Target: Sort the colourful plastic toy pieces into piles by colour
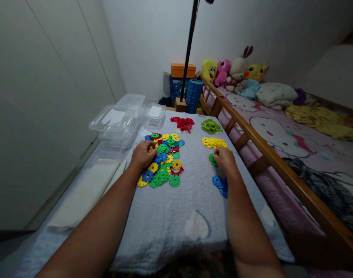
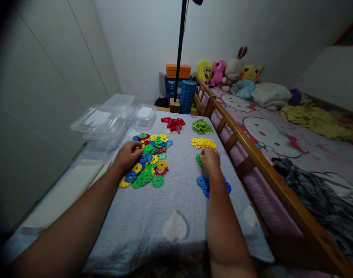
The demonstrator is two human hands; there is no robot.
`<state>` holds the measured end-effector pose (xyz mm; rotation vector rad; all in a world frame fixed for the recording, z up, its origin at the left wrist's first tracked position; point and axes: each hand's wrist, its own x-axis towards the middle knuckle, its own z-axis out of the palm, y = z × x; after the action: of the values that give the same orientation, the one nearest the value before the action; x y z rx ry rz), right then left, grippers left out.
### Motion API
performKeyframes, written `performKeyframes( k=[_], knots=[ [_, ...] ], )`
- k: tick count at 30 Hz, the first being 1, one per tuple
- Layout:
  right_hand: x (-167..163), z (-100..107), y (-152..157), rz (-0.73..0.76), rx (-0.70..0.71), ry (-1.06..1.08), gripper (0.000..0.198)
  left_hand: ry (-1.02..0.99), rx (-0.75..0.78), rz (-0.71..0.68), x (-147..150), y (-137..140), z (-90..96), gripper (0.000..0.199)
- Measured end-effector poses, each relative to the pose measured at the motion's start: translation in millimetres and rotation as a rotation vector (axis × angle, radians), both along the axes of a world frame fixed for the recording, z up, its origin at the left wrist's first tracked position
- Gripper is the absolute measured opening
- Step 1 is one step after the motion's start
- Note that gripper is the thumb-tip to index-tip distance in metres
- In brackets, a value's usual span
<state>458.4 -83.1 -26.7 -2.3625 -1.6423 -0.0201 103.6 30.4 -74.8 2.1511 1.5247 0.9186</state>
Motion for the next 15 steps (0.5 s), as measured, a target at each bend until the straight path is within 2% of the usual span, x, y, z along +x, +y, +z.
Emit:
performKeyframes(
  k=[5,10,12,15],
  knots=[
    [-13,-7,4,0.050,0.117,-0.006,0.020,0.005,-0.010,0.002,0,-1,1.9,0.031],
    [-56,-12,11,0.349,0.183,0.161,0.015,-0.005,-0.011,-0.011,0,-1,2.5,0.032],
    [-77,-15,12,0.462,0.166,0.206,0.018,-0.010,-0.006,-0.016,0,-1,1.8,0.032],
    [-102,-18,8,0.540,0.108,0.201,0.029,-0.014,0.001,-0.013,0,-1,0.6,0.031]
  ],
)
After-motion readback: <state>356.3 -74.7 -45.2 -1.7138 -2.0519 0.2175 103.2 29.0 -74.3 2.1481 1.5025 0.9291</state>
